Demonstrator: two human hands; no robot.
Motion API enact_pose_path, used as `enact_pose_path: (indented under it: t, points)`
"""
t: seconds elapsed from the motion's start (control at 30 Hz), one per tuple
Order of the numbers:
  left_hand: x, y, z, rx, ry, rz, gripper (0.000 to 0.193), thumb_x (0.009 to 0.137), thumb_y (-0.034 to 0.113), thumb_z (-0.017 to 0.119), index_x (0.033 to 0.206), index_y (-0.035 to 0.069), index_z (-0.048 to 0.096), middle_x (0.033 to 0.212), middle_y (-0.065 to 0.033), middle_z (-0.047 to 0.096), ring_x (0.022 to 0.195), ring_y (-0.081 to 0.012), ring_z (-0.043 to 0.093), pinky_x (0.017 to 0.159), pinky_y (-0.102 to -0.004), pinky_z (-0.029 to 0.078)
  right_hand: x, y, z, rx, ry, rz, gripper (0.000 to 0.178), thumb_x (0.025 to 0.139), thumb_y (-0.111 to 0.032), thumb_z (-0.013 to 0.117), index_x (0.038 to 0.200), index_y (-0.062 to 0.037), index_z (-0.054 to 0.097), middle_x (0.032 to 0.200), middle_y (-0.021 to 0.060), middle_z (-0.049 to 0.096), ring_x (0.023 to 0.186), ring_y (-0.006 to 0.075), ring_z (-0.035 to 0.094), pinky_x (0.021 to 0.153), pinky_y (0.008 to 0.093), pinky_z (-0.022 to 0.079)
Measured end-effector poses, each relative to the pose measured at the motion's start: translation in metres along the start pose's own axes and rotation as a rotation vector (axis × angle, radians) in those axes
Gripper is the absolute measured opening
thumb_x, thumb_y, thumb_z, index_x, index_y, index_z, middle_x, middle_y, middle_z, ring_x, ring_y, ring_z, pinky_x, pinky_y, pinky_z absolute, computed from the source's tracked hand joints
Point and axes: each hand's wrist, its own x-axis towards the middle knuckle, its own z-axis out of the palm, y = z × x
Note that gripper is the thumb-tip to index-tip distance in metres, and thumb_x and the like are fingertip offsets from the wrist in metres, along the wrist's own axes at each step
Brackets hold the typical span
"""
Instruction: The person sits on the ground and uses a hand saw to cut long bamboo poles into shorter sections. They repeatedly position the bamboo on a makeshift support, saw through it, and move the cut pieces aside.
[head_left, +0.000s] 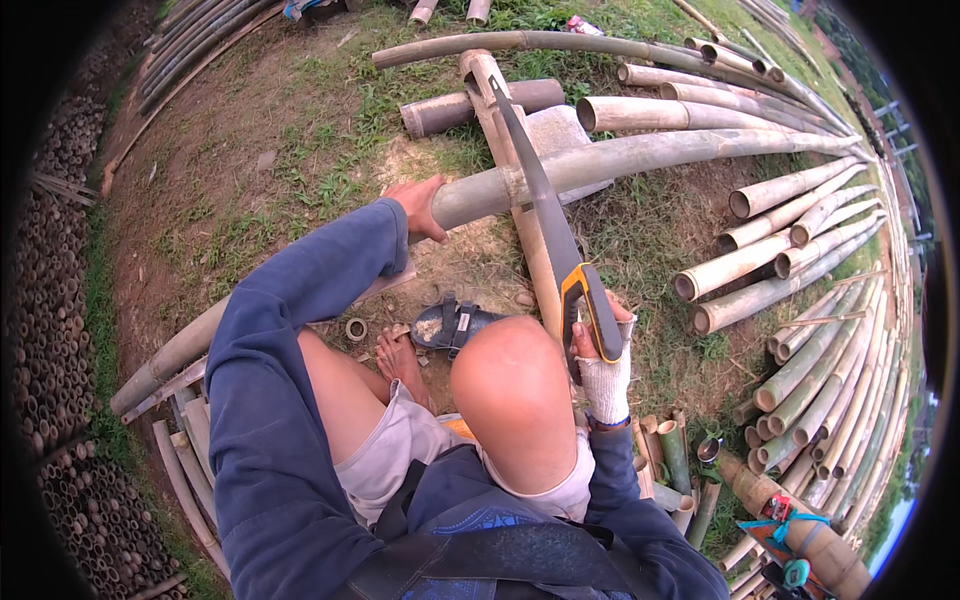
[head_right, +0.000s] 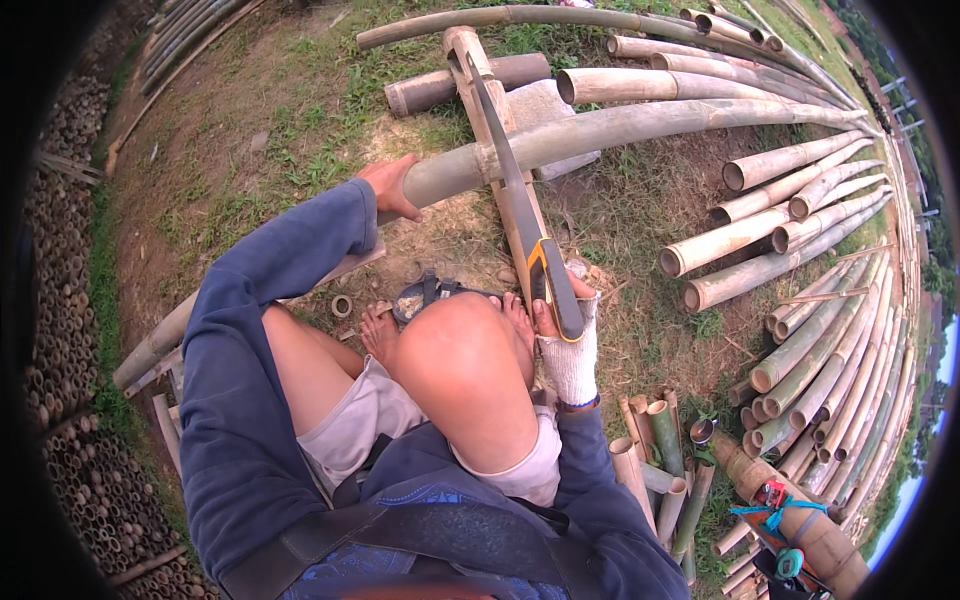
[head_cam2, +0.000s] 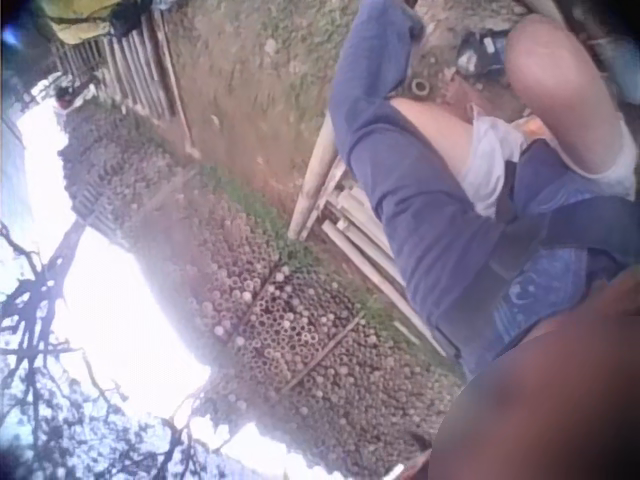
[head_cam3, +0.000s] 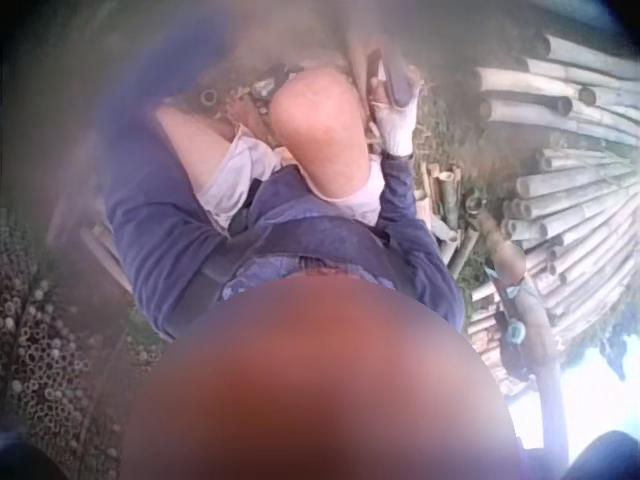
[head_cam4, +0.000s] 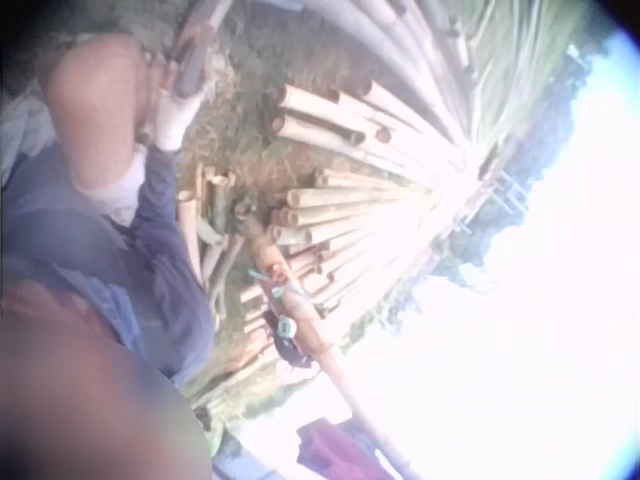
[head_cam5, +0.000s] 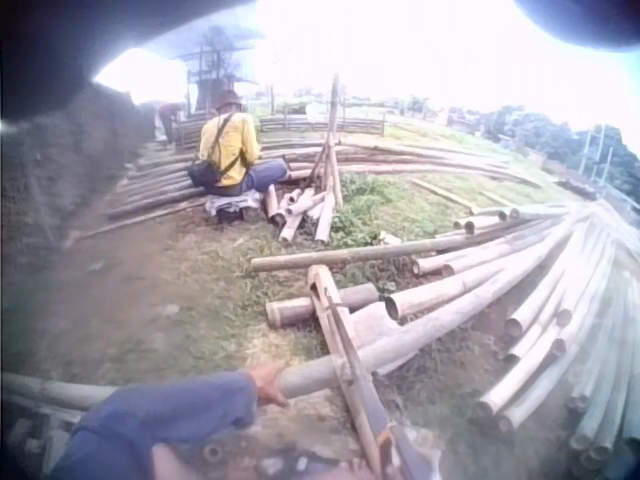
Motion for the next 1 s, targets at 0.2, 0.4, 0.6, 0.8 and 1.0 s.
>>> enact_pose_path:
  t: [0.2,0.4,0.6,0.8,1.0]
  points:
    - [-0.005,0.029,-0.005,0.077,0.179,0.073,0.120,0.062,0.056,0.097,0.157,0.013,0.039,0.144,-0.0221,0.058,0.135,-0.0416,0.058,0.111,-0.0518,0.049,0.014,-0.007,-0.017,0.053,-0.081,-0.066,0.051,0.099,-0.006,0.074,0.145,-0.0023,0.052,0.151,0.0174,0.055,0.141,0.0280,0.053,0.121,0.0434,0.040]
    - [0.047,0.110,0.012,0.159,0.328,0.167,0.115,0.065,0.049,0.098,0.155,0.009,0.038,0.138,-0.0188,0.057,0.130,-0.0403,0.058,0.114,-0.0523,0.044,0.031,0.006,-0.027,0.095,-0.117,-0.154,0.049,0.100,0.000,0.070,0.145,0.0026,0.050,0.137,0.0179,0.063,0.123,0.0237,0.067,0.103,0.0372,0.057]
    - [0.071,0.128,0.059,0.330,0.586,-0.081,0.105,0.060,0.040,0.100,0.145,0.010,0.048,0.130,-0.0126,0.061,0.131,-0.0322,0.058,0.122,-0.0572,0.035,-0.002,0.018,-0.051,0.077,-0.197,-0.087,0.059,0.093,0.004,0.073,0.147,-0.0012,0.050,0.143,0.0163,0.059,0.129,0.0247,0.063,0.111,0.0394,0.051]
    - [0.084,0.120,0.068,0.324,0.615,-0.138,0.093,0.058,0.038,0.100,0.134,0.010,0.055,0.124,-0.0102,0.063,0.127,-0.0308,0.060,0.123,-0.0583,0.035,-0.024,0.010,-0.073,0.060,-0.241,-0.119,0.055,0.095,0.004,0.064,0.148,0.0010,0.049,0.141,0.0203,0.060,0.128,0.0254,0.063,0.111,0.0383,0.050]
    - [0.065,0.129,0.069,0.481,0.795,-0.147,0.099,0.057,0.040,0.101,0.139,0.010,0.054,0.132,-0.0113,0.062,0.132,-0.0310,0.058,0.124,-0.0598,0.032,0.102,0.009,0.011,0.011,-0.273,-0.304,0.057,0.098,0.001,0.065,0.152,0.0014,0.047,0.140,0.0136,0.061,0.126,0.0211,0.061,0.106,0.0335,0.050]
